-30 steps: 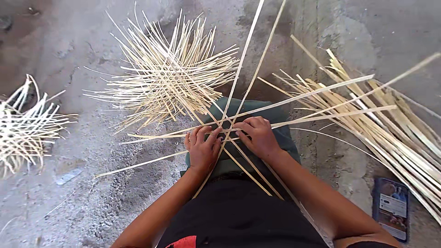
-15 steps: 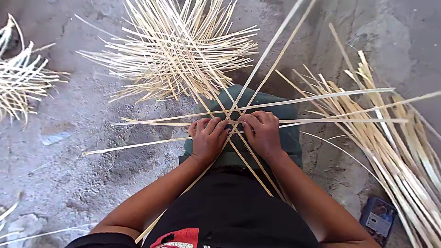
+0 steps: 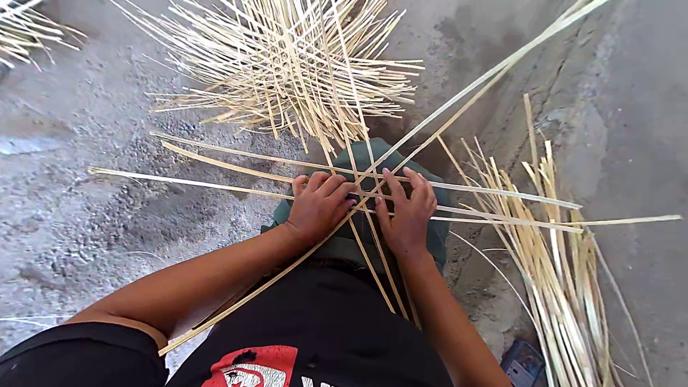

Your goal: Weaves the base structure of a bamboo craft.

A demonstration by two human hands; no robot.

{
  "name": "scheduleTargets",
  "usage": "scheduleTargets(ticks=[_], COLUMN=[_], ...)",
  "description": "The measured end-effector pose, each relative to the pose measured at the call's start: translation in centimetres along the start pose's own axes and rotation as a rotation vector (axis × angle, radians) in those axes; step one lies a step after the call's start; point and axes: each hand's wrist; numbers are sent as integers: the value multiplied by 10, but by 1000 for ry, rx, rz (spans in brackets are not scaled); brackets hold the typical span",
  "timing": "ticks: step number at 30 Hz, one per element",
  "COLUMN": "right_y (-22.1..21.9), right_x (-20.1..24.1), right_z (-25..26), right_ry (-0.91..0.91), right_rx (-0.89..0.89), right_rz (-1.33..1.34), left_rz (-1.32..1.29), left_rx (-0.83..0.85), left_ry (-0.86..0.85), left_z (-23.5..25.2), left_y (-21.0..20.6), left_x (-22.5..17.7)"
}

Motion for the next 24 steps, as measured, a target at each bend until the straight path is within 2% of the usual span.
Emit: scheduleTargets(ticks=[6,18,24], right_y=[-5,-6,-6], right_x=[-4,-1,-2], right_z=[-2,-4,-2], right_ry=[23,13,6], right_rx=[28,29,40], right_rz=[6,1,14], left_rz=[54,53,46], left_rx=[139,14,54], left_ry=[110,89,106], left_z=[6,1,4], left_y=[5,-12,-13], left_x=[-5,-1,1])
Point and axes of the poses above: each hand's wrist, its own z-axis towards the middle knuckle, its own y-axis out of the back of the hand, x = y × z, and after that the axes turned 1 degree about -y, right-handed
